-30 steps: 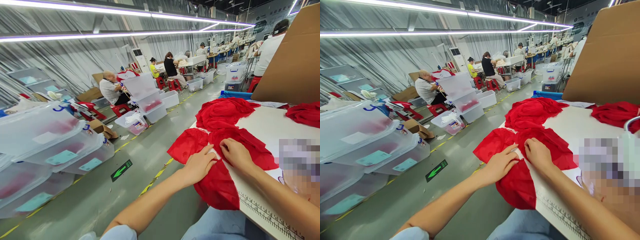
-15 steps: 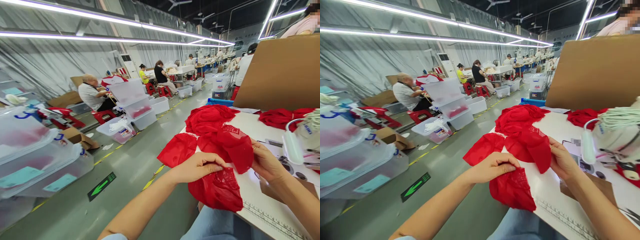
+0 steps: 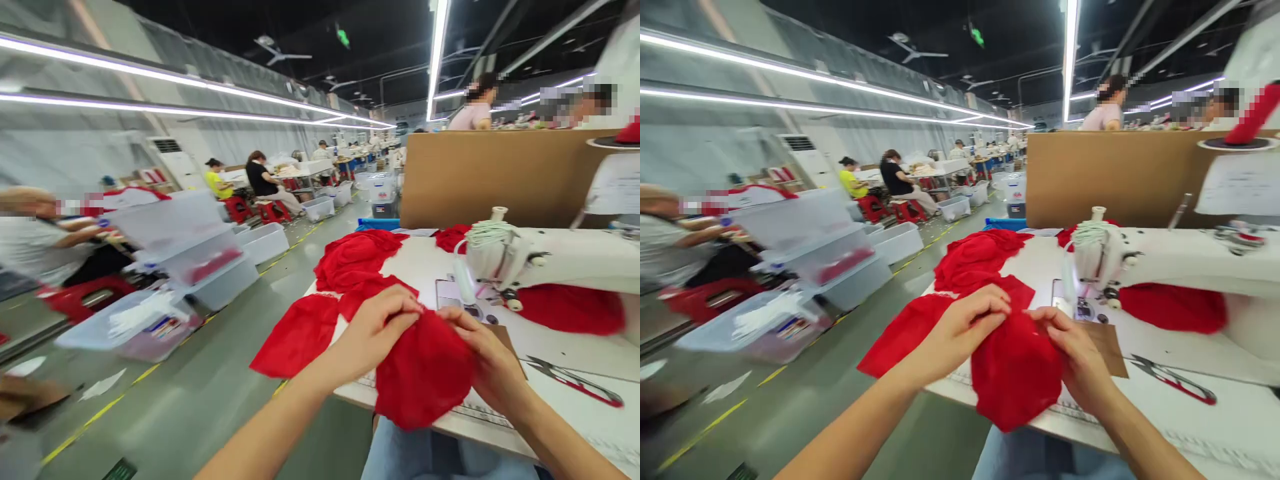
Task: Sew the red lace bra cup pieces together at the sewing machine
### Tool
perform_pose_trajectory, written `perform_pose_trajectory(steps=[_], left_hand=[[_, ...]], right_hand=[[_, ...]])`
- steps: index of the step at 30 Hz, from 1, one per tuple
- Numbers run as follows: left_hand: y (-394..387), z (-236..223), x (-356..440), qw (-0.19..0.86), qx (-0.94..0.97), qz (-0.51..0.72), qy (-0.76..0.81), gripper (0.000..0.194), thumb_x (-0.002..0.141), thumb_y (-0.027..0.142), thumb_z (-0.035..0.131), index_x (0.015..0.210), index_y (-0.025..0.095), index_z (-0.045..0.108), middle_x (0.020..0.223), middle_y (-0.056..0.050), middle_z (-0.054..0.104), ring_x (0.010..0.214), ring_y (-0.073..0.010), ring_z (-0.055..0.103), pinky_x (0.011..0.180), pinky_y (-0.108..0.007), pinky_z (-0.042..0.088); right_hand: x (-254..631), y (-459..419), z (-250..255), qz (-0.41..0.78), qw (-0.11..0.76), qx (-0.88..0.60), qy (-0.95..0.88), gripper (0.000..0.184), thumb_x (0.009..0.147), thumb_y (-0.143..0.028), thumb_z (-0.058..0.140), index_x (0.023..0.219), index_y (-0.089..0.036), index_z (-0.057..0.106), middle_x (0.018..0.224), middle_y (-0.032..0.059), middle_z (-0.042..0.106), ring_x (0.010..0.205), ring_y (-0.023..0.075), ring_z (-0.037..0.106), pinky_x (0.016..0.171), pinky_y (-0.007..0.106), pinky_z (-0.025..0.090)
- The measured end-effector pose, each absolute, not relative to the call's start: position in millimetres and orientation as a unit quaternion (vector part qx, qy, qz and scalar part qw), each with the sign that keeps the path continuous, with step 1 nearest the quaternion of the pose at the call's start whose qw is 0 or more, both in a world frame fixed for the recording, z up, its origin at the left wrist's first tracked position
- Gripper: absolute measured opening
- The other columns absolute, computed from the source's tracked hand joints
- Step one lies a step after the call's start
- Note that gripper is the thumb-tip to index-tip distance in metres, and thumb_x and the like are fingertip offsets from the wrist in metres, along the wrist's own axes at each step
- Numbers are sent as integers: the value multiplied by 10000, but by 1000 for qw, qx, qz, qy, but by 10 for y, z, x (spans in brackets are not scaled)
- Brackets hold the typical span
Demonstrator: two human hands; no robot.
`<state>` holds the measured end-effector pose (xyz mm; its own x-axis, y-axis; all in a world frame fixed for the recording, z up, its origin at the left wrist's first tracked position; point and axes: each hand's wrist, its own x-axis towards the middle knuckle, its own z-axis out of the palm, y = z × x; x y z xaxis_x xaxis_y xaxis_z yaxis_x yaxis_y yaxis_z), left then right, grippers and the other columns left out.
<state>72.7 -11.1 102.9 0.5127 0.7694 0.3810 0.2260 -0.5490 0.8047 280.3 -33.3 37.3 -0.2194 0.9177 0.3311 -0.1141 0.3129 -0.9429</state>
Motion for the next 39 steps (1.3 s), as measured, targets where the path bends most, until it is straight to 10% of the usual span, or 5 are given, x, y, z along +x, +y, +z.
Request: perform_pose_trajectory(steps=[6,16,23,33,39], left_hand=[[-462,897,872,155,908,306,239,270,1056,308,417,992,279,678,974,-36,628,678,-127,549,574,-233,410],[-215,564,1065,753,608,21,250,484,671,539,901,855,137,705,753,-19,654,649,-106,545,600,-194,391],[-350,120,1653,880,397,200,168,608,585,478,950,1096,214,752,1140,-82,755,1040,-251,712,898,-299,521],[-424,84,2476,808,405,289,315,514,725,199,763,1193,286,568,1089,-16,720,1075,-233,690,1046,-405,495],[-150,52,2965,417,783,343,309,487,724,-73,395,1033,224,625,1169,-73,607,1171,-215,600,1111,-397,448]], right_hand=[[2861,-871,626,378,472,-385,-697,318,959,-495,639,823,-208,653,750,-6,643,689,143,565,642,243,447],[3527,-1274,398,591,594,-358,-413,393,834,-599,768,847,-207,748,759,15,683,699,151,610,695,265,491],[4070,-1243,320,574,693,-375,-225,354,691,-446,924,951,-256,778,907,47,787,843,227,746,798,335,593],[4911,-1193,-90,262,649,-595,-395,442,845,-512,695,1229,-294,675,894,33,785,803,242,751,749,371,618],[5093,-685,-105,112,551,-626,-541,377,911,-241,464,1161,-290,741,1274,25,723,1281,258,605,1173,475,399]])
